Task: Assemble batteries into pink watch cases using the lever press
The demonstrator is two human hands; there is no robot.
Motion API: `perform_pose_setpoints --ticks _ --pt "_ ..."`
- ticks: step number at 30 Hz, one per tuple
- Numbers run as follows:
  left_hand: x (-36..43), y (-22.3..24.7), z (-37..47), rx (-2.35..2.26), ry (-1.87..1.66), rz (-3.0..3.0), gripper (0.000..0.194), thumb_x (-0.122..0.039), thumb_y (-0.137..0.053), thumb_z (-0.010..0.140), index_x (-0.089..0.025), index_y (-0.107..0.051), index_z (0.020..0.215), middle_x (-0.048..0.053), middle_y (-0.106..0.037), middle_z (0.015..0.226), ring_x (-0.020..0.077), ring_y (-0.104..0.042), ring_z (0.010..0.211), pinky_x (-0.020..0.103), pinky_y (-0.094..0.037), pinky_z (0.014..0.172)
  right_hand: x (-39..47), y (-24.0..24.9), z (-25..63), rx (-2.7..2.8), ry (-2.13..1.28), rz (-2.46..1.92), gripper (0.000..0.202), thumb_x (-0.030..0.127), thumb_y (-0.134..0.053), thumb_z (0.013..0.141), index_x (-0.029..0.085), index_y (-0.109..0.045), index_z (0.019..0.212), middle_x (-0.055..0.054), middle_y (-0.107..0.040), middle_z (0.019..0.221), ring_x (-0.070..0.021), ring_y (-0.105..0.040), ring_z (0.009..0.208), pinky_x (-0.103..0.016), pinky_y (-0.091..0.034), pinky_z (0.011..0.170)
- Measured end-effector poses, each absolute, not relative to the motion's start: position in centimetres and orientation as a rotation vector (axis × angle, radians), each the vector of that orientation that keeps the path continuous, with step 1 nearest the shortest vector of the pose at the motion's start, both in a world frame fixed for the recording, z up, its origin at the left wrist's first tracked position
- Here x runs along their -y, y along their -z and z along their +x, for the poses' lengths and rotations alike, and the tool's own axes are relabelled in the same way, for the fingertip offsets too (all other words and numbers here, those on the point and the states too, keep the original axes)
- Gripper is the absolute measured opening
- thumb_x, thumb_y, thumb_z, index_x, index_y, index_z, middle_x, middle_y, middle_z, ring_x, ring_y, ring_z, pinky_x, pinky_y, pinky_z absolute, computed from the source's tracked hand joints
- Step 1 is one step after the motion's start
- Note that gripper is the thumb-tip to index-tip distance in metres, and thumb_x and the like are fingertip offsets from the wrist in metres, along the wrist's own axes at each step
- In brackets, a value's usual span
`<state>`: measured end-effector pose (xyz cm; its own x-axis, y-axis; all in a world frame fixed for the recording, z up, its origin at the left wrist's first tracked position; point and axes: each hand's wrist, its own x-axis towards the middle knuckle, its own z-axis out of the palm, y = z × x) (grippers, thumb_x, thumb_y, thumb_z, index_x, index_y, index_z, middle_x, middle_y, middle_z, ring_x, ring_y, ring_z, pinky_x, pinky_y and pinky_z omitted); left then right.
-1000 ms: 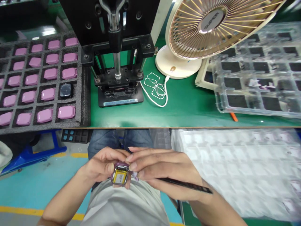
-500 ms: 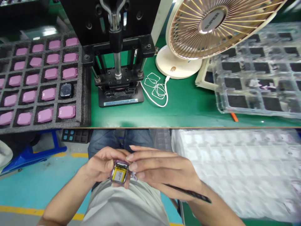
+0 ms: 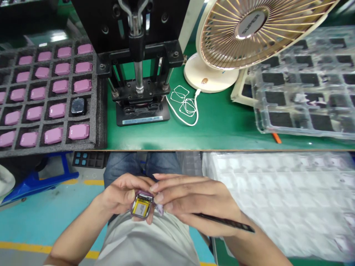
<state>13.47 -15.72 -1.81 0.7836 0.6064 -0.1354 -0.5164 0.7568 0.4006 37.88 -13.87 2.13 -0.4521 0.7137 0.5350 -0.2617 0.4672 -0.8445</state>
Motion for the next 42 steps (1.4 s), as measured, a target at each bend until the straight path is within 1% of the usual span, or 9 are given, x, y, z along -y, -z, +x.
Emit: perform_pose_setpoints --ticks 9,14,19,23,28,31,34,39,42 --pt "15.84 2.09 13.37 -0.324 -0.604 0.349 0.037 -0.038 -0.084 0.087 -0.017 -0.084 0.117 0.016 -0.072 0.117 0.0295 -0.081 0.078 0.024 -0.057 0.051 13.99 -2.04 38.21 1.775 -1.213 -0.404 0.025 0.005 -0.078 0.094 0.009 -0.074 0.118 -0.015 -0.081 0.117 -0.0282 -0.074 0.124 -0.054 -0.053 0.121" --pt "15.91 2.06 13.57 -0.348 -0.581 0.316 0.038 -0.040 -0.087 0.082 -0.016 -0.085 0.112 0.016 -0.074 0.109 0.0298 -0.080 0.074 0.030 -0.061 0.056 14.27 -1.99 38.05 1.764 -1.198 -0.433 0.023 0.008 -0.075 0.097 0.011 -0.074 0.120 -0.014 -0.082 0.115 -0.0271 -0.075 0.121 -0.052 -0.055 0.119" --pt "15.76 1.85 13.74 -0.334 -0.576 0.344 0.037 -0.042 -0.086 0.084 -0.014 -0.086 0.108 0.016 -0.074 0.107 0.0287 -0.080 0.072 0.027 -0.058 0.053 14.37 -1.92 38.04 1.707 -1.130 -0.395 0.021 0.008 -0.075 0.098 0.012 -0.074 0.119 -0.015 -0.082 0.114 -0.0281 -0.076 0.119 -0.053 -0.059 0.114" --pt "15.76 1.99 13.56 -0.303 -0.587 0.380 0.036 -0.040 -0.082 0.088 -0.015 -0.085 0.114 0.016 -0.073 0.112 0.0277 -0.080 0.076 0.026 -0.059 0.057 14.29 -2.05 38.20 1.732 -1.163 -0.409 0.020 0.007 -0.073 0.099 0.012 -0.075 0.118 -0.014 -0.082 0.114 -0.0270 -0.076 0.119 -0.051 -0.059 0.114" --pt "15.83 2.22 13.29 -0.285 -0.595 0.403 0.037 -0.038 -0.079 0.091 -0.016 -0.082 0.120 0.016 -0.071 0.120 0.0275 -0.081 0.080 0.022 -0.056 0.053 14.16 -1.97 38.49 1.764 -1.159 -0.403 0.021 0.008 -0.077 0.096 0.013 -0.076 0.117 -0.013 -0.082 0.116 -0.0261 -0.076 0.120 -0.051 -0.057 0.117" --pt "15.74 2.32 13.19 -0.291 -0.602 0.409 0.036 -0.040 -0.080 0.090 -0.018 -0.083 0.119 0.016 -0.071 0.121 0.0285 -0.081 0.080 0.026 -0.060 0.057 14.02 -1.99 38.63 1.804 -1.249 -0.409 0.027 0.008 -0.075 0.098 0.012 -0.074 0.125 -0.013 -0.080 0.122 -0.0254 -0.072 0.127 -0.051 -0.052 0.121" --pt "15.63 2.36 13.09 -0.319 -0.591 0.410 0.038 -0.041 -0.082 0.088 -0.019 -0.084 0.119 0.017 -0.071 0.123 0.0297 -0.081 0.079 0.030 -0.062 0.060 14.05 -2.13 38.49 1.790 -1.313 -0.459 0.026 0.010 -0.074 0.100 0.013 -0.076 0.125 -0.011 -0.081 0.120 -0.0242 -0.073 0.126 -0.050 -0.050 0.123" --pt "15.57 2.36 13.07 -0.315 -0.614 0.411 0.038 -0.040 -0.079 0.090 -0.017 -0.083 0.121 0.017 -0.069 0.122 0.0296 -0.081 0.078 0.026 -0.059 0.054 14.41 -2.06 38.00 1.781 -1.198 -0.470 0.026 0.008 -0.075 0.098 0.015 -0.077 0.123 -0.010 -0.082 0.115 -0.0251 -0.074 0.125 -0.052 -0.049 0.123" --pt "15.56 2.46 13.10 -0.287 -0.619 0.417 0.039 -0.040 -0.078 0.091 -0.017 -0.082 0.122 0.017 -0.069 0.121 0.0294 -0.081 0.078 0.024 -0.056 0.050 14.36 -1.94 37.93 1.780 -1.232 -0.477 0.026 0.011 -0.073 0.100 0.014 -0.075 0.126 -0.011 -0.082 0.117 -0.0246 -0.074 0.124 -0.049 -0.052 0.121"
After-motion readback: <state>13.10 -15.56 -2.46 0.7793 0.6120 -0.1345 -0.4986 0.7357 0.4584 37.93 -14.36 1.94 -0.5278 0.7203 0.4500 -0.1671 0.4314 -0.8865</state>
